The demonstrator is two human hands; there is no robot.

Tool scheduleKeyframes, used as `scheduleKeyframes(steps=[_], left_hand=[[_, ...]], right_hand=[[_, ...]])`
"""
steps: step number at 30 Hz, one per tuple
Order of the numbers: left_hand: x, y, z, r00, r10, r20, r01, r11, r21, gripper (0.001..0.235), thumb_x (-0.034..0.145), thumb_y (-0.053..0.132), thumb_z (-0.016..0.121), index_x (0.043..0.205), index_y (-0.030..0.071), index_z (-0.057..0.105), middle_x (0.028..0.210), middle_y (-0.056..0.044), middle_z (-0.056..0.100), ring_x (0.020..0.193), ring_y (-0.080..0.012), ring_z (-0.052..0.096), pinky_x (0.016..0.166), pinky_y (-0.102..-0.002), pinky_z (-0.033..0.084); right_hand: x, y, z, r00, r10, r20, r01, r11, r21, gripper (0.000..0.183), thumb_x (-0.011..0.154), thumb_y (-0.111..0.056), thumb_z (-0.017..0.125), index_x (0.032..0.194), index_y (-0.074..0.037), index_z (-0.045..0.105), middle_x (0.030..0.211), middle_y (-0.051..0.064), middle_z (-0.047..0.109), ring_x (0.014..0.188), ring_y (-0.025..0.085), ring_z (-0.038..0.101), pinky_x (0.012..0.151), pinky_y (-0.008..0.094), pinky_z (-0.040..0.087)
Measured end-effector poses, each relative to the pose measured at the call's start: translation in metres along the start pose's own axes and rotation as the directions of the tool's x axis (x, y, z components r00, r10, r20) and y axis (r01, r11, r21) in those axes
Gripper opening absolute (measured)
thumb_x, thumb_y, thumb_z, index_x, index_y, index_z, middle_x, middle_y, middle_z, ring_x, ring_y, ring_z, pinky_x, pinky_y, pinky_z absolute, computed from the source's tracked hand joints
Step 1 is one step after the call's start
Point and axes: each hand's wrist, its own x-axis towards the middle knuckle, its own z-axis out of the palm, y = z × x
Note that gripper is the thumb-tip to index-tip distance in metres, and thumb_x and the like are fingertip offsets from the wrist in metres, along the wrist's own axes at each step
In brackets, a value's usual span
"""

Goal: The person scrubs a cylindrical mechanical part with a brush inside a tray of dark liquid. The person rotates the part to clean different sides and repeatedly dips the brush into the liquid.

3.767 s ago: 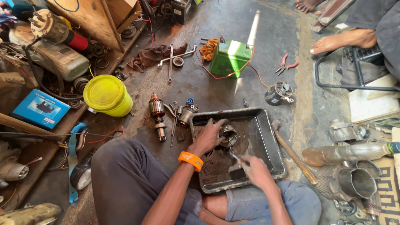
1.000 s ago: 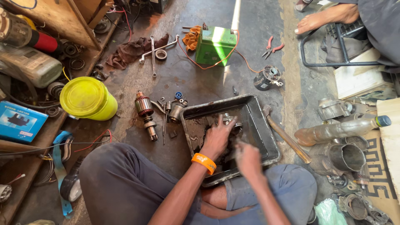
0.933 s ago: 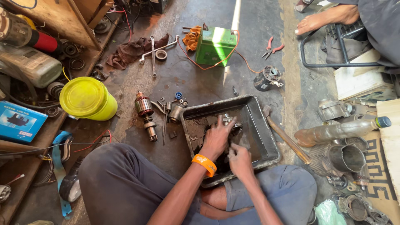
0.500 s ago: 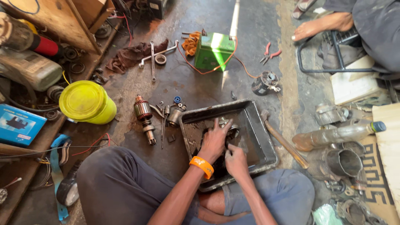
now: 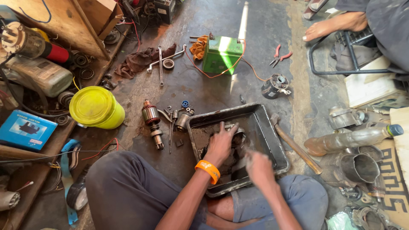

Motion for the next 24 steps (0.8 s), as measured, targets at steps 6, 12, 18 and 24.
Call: scheduleKeyframes(steps=[6, 12, 18, 24], left_hand=[[0.002, 0.001, -0.019, 0.993, -0.085, 0.08, 0.085, 0.996, -0.003, 0.085, 0.079, -0.012, 0.053, 0.154, 0.025, 0.041, 0.154, -0.039, 0.026, 0.095, -0.0524, 0.068, 0.086, -0.055, 0.058], [-0.011, -0.004, -0.021, 0.996, 0.085, -0.033, -0.081, 0.992, 0.093, 0.073, 0.076, -0.009, 0.058, 0.145, 0.014, 0.055, 0.145, -0.039, 0.042, 0.091, -0.0493, 0.07, 0.082, -0.055, 0.058], [0.006, -0.006, -0.021, 0.969, 0.245, -0.045, -0.214, 0.911, 0.354, 0.006, 0.084, 0.005, 0.065, 0.09, 0.005, 0.067, 0.134, -0.031, 0.058, 0.082, -0.0402, 0.072, 0.073, -0.051, 0.06], [0.025, 0.0, -0.018, 0.96, 0.27, 0.076, -0.278, 0.885, 0.373, 0.01, 0.082, 0.006, 0.065, 0.09, 0.003, 0.071, 0.115, -0.029, 0.062, 0.081, -0.0414, 0.07, 0.07, -0.049, 0.06]], right_hand=[[-0.008, -0.002, 0.001, 0.951, -0.245, -0.186, 0.285, 0.93, 0.232, 0.03, 0.093, -0.017, 0.064, 0.116, 0.001, 0.073, 0.1, 0.029, 0.073, 0.095, 0.044, 0.073, 0.08, 0.049, 0.058], [0.005, 0.01, 0.027, 0.909, -0.339, -0.242, 0.351, 0.936, 0.009, 0.028, 0.093, -0.016, 0.063, 0.112, 0.0, 0.074, 0.104, 0.03, 0.072, 0.101, 0.048, 0.068, 0.089, 0.051, 0.052], [0.016, 0.012, 0.016, 0.982, -0.186, 0.024, 0.178, 0.965, 0.192, 0.037, 0.083, -0.01, 0.063, 0.117, 0.002, 0.069, 0.101, 0.031, 0.071, 0.097, 0.043, 0.073, 0.089, 0.048, 0.058], [0.008, 0.019, 0.016, 0.965, -0.257, -0.041, 0.259, 0.965, 0.044, 0.021, 0.087, -0.009, 0.064, 0.101, 0.005, 0.072, 0.099, 0.032, 0.071, 0.102, 0.048, 0.067, 0.091, 0.052, 0.053]])
